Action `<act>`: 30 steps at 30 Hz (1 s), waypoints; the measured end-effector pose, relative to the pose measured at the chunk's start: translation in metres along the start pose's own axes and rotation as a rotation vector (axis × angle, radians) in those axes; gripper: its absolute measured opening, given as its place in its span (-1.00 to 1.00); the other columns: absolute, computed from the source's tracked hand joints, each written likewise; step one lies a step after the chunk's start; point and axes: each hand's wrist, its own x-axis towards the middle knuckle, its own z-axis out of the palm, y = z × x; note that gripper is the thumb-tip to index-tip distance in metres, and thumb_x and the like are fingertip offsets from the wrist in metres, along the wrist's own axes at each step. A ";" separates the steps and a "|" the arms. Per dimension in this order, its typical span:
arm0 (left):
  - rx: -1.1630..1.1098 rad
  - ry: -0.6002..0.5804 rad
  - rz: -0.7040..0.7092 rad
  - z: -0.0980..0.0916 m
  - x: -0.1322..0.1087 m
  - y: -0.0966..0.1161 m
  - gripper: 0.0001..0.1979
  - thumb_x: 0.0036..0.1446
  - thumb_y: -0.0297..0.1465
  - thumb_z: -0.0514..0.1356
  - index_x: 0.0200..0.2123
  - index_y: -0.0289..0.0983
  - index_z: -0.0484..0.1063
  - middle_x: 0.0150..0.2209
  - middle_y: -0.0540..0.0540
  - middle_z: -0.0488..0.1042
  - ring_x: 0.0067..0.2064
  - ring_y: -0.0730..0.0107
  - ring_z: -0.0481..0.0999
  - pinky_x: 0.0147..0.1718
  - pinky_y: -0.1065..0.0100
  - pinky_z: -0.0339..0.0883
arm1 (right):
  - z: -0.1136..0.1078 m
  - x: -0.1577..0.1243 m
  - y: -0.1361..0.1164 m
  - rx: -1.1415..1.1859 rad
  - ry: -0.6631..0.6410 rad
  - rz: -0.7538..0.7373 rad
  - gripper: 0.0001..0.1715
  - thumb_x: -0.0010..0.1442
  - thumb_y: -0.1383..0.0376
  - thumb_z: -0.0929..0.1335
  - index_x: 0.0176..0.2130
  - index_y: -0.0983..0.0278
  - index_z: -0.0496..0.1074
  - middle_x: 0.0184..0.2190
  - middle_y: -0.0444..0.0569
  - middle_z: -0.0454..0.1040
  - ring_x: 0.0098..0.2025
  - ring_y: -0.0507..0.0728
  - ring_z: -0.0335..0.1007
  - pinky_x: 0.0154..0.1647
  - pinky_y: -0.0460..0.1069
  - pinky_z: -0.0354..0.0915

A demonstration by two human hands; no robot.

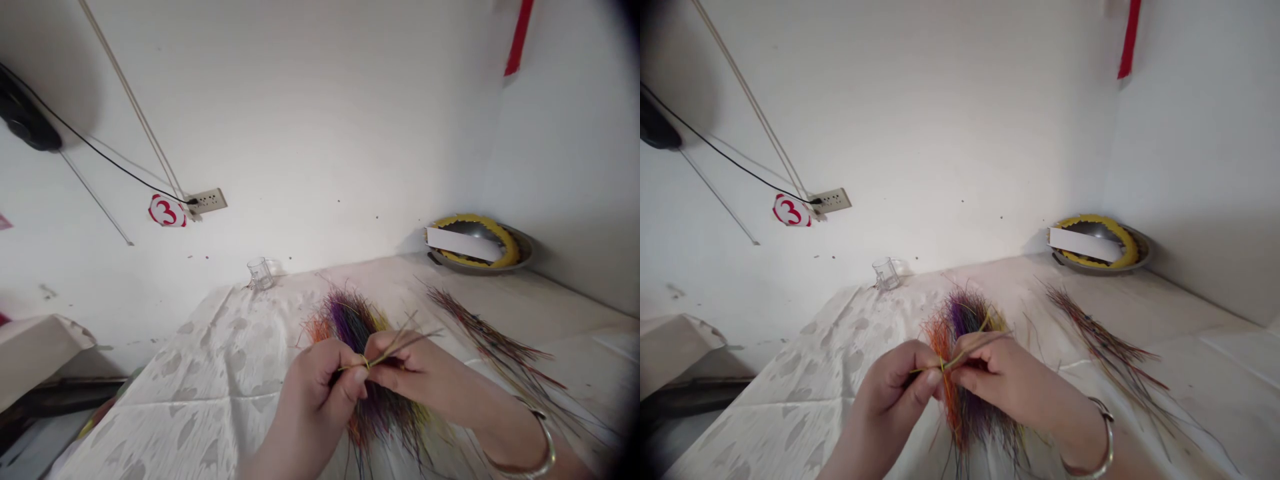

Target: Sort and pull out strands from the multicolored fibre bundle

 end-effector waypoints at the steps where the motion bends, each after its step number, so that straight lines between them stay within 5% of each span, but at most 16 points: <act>1: 0.075 0.031 0.010 -0.001 0.001 0.000 -0.77 0.22 -0.37 0.10 -0.50 -0.25 0.33 -0.56 0.03 0.34 -0.51 0.47 0.31 -0.52 0.44 0.15 | 0.001 0.000 -0.005 -0.080 0.006 -0.013 -0.79 0.21 0.44 0.27 -0.42 0.24 0.41 -0.49 -0.20 0.36 -0.41 0.02 0.28 -0.38 -0.10 0.18; 9: 0.437 0.206 0.084 0.000 0.005 -0.006 -0.88 0.18 -0.52 0.09 -0.39 -0.25 0.36 -0.49 0.02 0.42 -0.44 0.41 0.38 -0.46 0.42 0.19 | 0.008 -0.008 -0.032 -0.412 -0.034 0.010 -0.72 0.22 0.49 0.27 -0.50 0.28 0.29 -0.48 -0.19 0.34 -0.40 0.01 0.28 -0.38 -0.09 0.16; 15: 0.446 -0.023 -0.043 0.003 0.009 -0.008 -0.80 0.23 -0.52 0.04 -0.43 -0.25 0.36 -0.43 -0.02 0.44 -0.37 0.38 0.40 -0.39 0.38 0.20 | 0.008 -0.016 -0.039 -0.452 0.028 -0.003 -0.75 0.25 0.48 0.25 -0.44 0.26 0.32 -0.43 -0.16 0.34 -0.35 0.04 0.29 -0.35 -0.06 0.19; 21: 0.319 -0.245 0.007 0.004 0.006 -0.001 -0.82 0.21 -0.53 0.08 -0.41 -0.26 0.40 -0.43 0.01 0.44 -0.36 0.43 0.40 -0.37 0.43 0.20 | -0.012 -0.018 -0.027 -0.506 0.190 -0.021 -0.77 0.27 0.43 0.23 -0.38 0.25 0.38 -0.40 -0.11 0.37 -0.32 0.08 0.30 -0.31 -0.02 0.20; 26: 0.106 -0.364 0.014 0.002 -0.001 0.005 -0.86 0.17 -0.53 0.14 -0.41 -0.26 0.44 -0.46 0.03 0.46 -0.38 0.46 0.42 -0.35 0.45 0.22 | -0.030 -0.012 -0.008 -0.281 0.085 0.033 -0.80 0.23 0.35 0.28 -0.43 0.25 0.40 -0.47 -0.14 0.38 -0.39 0.06 0.29 -0.35 -0.04 0.19; 30: -0.013 -0.313 0.006 0.000 -0.002 0.008 -0.84 0.16 -0.52 0.13 -0.44 -0.28 0.46 -0.48 0.00 0.47 -0.41 0.44 0.43 -0.37 0.44 0.23 | -0.026 -0.002 0.011 -0.010 -0.032 0.071 -0.83 0.16 0.29 0.33 -0.46 0.27 0.41 -0.51 -0.15 0.34 -0.45 0.03 0.22 -0.44 -0.07 0.14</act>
